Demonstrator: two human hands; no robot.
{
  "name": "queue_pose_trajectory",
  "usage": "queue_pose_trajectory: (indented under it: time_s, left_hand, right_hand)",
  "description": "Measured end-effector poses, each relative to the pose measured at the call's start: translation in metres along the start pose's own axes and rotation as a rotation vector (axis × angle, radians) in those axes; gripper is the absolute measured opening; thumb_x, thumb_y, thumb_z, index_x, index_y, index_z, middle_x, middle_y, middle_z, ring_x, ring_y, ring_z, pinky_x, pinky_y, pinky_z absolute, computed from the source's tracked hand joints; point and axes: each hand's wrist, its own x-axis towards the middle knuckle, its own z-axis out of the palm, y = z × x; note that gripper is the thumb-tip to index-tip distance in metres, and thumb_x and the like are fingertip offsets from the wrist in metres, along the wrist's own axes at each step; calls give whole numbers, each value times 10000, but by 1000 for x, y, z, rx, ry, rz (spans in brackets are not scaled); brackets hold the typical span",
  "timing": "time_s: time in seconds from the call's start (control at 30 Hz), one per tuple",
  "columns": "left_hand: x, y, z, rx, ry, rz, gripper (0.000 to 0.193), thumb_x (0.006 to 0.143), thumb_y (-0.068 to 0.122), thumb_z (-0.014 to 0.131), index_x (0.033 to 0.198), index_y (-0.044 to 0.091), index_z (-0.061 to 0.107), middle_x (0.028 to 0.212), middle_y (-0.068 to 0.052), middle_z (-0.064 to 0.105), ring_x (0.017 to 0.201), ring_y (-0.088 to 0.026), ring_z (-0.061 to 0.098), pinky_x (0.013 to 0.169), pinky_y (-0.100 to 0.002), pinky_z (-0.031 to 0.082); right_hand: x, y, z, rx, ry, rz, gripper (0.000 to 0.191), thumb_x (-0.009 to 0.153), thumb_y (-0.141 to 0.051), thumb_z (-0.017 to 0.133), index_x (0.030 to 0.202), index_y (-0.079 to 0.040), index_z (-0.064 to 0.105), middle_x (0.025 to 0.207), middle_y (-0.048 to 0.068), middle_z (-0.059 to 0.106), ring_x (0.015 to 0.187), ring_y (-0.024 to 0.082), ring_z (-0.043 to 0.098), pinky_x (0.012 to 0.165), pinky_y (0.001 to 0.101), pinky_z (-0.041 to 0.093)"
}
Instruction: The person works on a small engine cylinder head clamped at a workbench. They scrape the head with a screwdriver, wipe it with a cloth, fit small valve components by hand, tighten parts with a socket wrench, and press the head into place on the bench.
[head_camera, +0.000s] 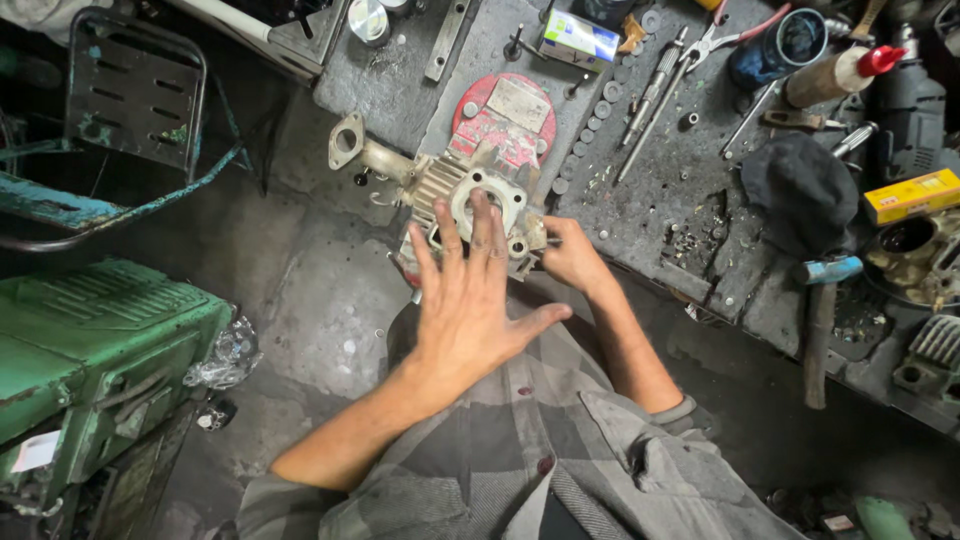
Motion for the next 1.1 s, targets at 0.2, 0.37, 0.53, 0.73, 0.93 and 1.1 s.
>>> queue_pose_trajectory:
  time_s: [0.2, 0.37, 0.53, 0.73, 0.93, 1.1]
  left_hand:
    - [3, 13, 11, 0, 61, -54, 1233, 865, 810, 510, 1530, -193, 240, 1661, -318, 104, 1514, -588, 32, 1167, -775, 38]
    - [5, 14, 11, 69, 52, -64, 1155, 902, 756, 528, 1509, -201, 301, 1666, -303, 120, 1519, -572, 53, 1172, -767, 65]
    - [4, 14, 8, 96, 59, -34, 1075, 925, 698, 548, 1503, -191, 366, 1669, -284, 124, 1527, -547, 66, 1184, -741, 92]
    - [0, 19, 2, 105, 44, -13, 998, 920, 667, 562, 1461, -165, 457, 1686, -241, 121, 1545, -495, 73, 1215, -690, 114]
    - [-2, 11, -14, -54, 180, 133, 499, 967, 471, 645, 1204, 38, 719, 1648, -192, 285, 1514, -526, 210, 1205, -661, 243]
    - [-5, -4, -20, -452, -11, 385, 295, 1005, 353, 661, 1088, 95, 779, 1391, -68, 637, 1324, -314, 580, 1080, -441, 501]
  right_hand:
    - [-9, 5, -7, 167, -104, 76, 309, 940, -19, 590, 1232, -4, 690, 1052, 77, 773, 970, 114, 651, 884, 314, 555]
    - [-14, 8, -4, 284, -130, 76, 306, 958, -32, 589, 1242, 4, 697, 1064, 48, 759, 952, 107, 640, 850, 294, 563]
    - [-14, 5, -3, 387, -143, 128, 321, 987, -64, 589, 1295, -9, 656, 1104, 10, 717, 960, 87, 611, 834, 282, 556]
    - [-16, 1, -3, 334, -134, 112, 325, 999, -68, 572, 1308, -3, 651, 1093, 4, 715, 954, 76, 601, 833, 272, 549]
    - [-14, 5, -4, 344, -141, 52, 346, 950, -23, 593, 1289, 22, 649, 1078, 19, 709, 939, 83, 587, 815, 280, 535]
    - [-15, 5, -11, 225, -133, -48, 331, 905, 10, 590, 1222, 21, 685, 1042, 37, 734, 929, 103, 625, 791, 294, 560]
